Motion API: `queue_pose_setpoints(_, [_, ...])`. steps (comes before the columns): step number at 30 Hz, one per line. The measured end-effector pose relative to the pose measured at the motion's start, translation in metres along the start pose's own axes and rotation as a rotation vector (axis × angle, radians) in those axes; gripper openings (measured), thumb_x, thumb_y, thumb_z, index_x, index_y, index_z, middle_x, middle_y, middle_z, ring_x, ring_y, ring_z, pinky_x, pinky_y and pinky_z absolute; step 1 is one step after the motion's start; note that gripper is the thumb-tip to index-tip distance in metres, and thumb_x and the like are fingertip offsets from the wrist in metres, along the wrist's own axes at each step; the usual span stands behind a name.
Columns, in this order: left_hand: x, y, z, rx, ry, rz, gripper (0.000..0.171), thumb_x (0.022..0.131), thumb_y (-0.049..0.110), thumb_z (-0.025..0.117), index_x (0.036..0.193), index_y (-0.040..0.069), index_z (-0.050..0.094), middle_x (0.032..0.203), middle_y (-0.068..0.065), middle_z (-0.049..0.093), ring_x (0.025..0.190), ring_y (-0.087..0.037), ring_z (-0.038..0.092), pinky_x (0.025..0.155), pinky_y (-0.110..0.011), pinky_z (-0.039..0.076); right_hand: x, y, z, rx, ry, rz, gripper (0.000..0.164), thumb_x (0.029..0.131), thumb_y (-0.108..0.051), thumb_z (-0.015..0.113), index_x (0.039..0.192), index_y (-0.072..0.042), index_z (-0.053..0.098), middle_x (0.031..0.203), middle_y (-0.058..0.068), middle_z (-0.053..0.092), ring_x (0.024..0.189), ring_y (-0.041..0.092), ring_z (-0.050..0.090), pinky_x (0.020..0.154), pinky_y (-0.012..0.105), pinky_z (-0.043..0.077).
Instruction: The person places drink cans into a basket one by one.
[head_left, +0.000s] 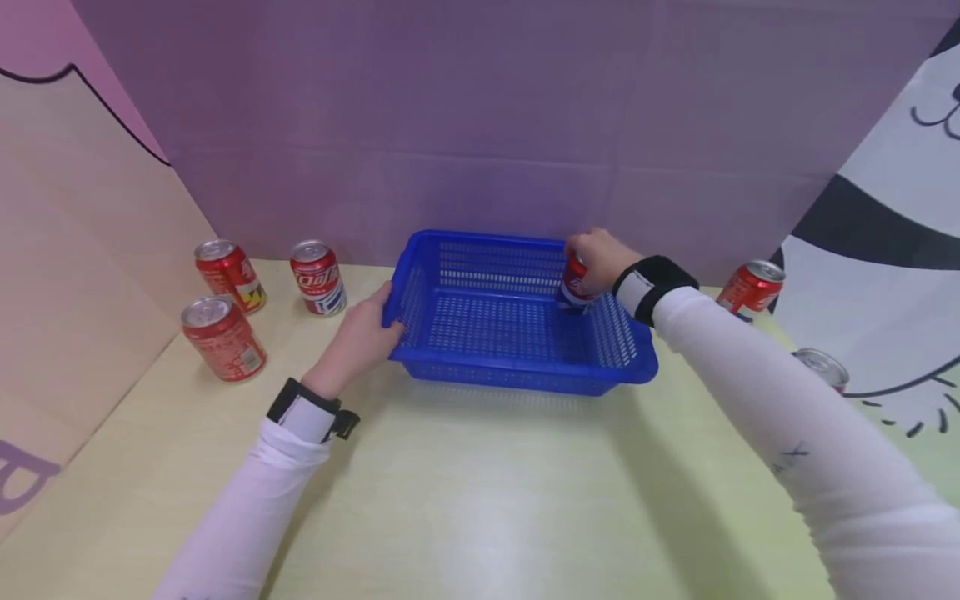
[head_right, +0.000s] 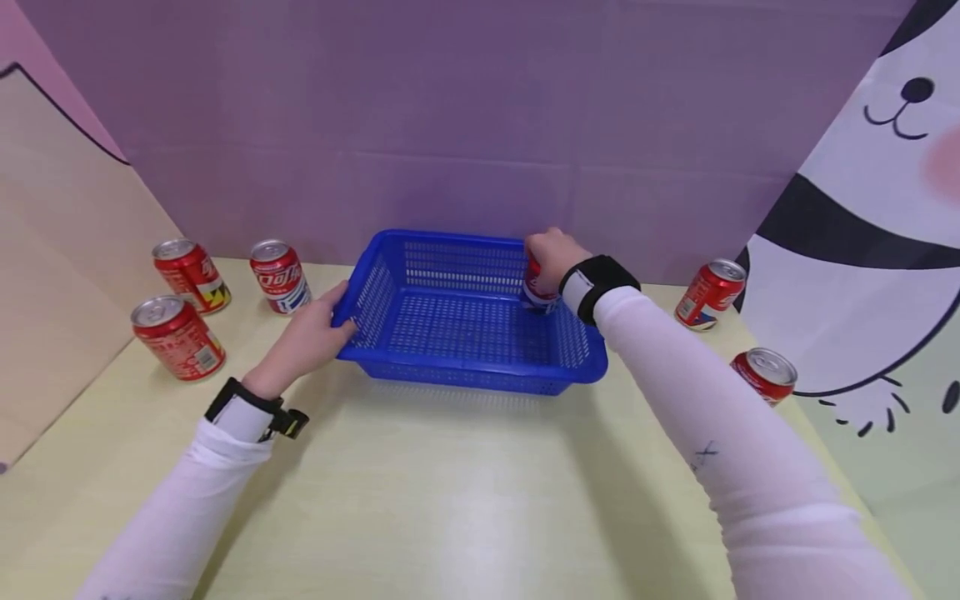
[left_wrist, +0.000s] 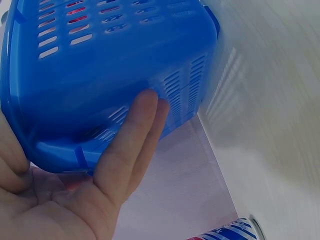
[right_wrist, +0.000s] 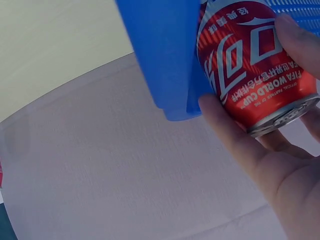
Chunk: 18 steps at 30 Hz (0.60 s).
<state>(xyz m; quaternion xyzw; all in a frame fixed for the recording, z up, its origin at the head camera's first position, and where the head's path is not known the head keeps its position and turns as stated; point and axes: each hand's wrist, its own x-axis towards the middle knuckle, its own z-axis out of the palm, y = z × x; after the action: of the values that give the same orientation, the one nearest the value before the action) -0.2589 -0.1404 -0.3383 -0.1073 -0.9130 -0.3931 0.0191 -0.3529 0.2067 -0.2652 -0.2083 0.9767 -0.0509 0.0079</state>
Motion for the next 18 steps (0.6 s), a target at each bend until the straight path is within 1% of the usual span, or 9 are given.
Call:
queue_pose_setpoints(3, [0.0, 0.0, 0.001, 0.002, 0.001, 0.003, 0.067, 0.097, 0.006, 0.052, 0.152, -0.009, 0.018, 0.144, -0.033, 0.039, 0.103, -0.037, 0.057, 0.07, -0.04, 0.05, 0.004, 0.0, 0.001, 0.002, -0.035, 0.014, 0.052, 0.067, 0.004, 0.078, 0.116, 0.008, 0.061, 0.109, 0.027, 0.058, 0.105, 0.041, 0.052, 0.084, 0.051, 0.05])
queue_pose_setpoints(7, [-0.001, 0.002, 0.002, 0.005, 0.006, 0.005, 0.066, 0.097, 0.006, 0.052, 0.151, -0.01, 0.018, 0.143, -0.034, 0.039, 0.1, -0.037, 0.058, 0.066, -0.039, 0.05, 0.008, -0.001, 0.003, 0.024, -0.086, 0.053, 0.058, 0.067, 0.006, 0.078, 0.122, 0.008, 0.059, 0.113, 0.027, 0.056, 0.108, 0.04, 0.052, 0.087, 0.052, 0.05])
queue_pose_setpoints(10, [-0.001, 0.003, 0.003, 0.002, 0.005, -0.001, 0.066, 0.097, 0.006, 0.052, 0.151, -0.011, 0.019, 0.144, -0.034, 0.038, 0.101, -0.037, 0.058, 0.066, -0.039, 0.05, 0.01, -0.001, 0.006, 0.018, -0.109, 0.058, 0.06, 0.068, 0.006, 0.079, 0.124, 0.008, 0.059, 0.111, 0.025, 0.059, 0.105, 0.039, 0.054, 0.085, 0.05, 0.051])
queue_pose_setpoints(13, [-0.001, 0.004, 0.003, 0.003, 0.004, -0.002, 0.066, 0.097, 0.006, 0.052, 0.151, -0.011, 0.019, 0.144, -0.034, 0.037, 0.103, -0.038, 0.057, 0.068, -0.039, 0.051, 0.011, 0.0, 0.009, -0.005, -0.114, 0.044, 0.056, 0.069, 0.005, 0.08, 0.121, 0.007, 0.06, 0.106, 0.022, 0.062, 0.1, 0.037, 0.058, 0.082, 0.048, 0.053])
queue_pose_setpoints(15, [-0.001, 0.004, 0.003, 0.004, 0.006, 0.001, 0.065, 0.097, 0.006, 0.052, 0.15, -0.011, 0.019, 0.145, -0.034, 0.036, 0.104, -0.038, 0.056, 0.07, -0.04, 0.051, 0.011, 0.0, 0.009, -0.013, -0.103, 0.035, 0.053, 0.069, 0.004, 0.08, 0.119, 0.007, 0.061, 0.104, 0.021, 0.063, 0.098, 0.036, 0.059, 0.081, 0.047, 0.053])
queue_pose_setpoints(18, [-0.001, 0.003, 0.002, 0.009, 0.01, 0.004, 0.065, 0.097, 0.005, 0.052, 0.15, -0.012, 0.019, 0.145, -0.033, 0.036, 0.102, -0.037, 0.057, 0.068, -0.04, 0.051, 0.01, 0.0, 0.011, -0.023, -0.081, 0.015, 0.051, 0.071, 0.002, 0.078, 0.119, 0.006, 0.062, 0.105, 0.023, 0.062, 0.101, 0.038, 0.057, 0.083, 0.049, 0.052])
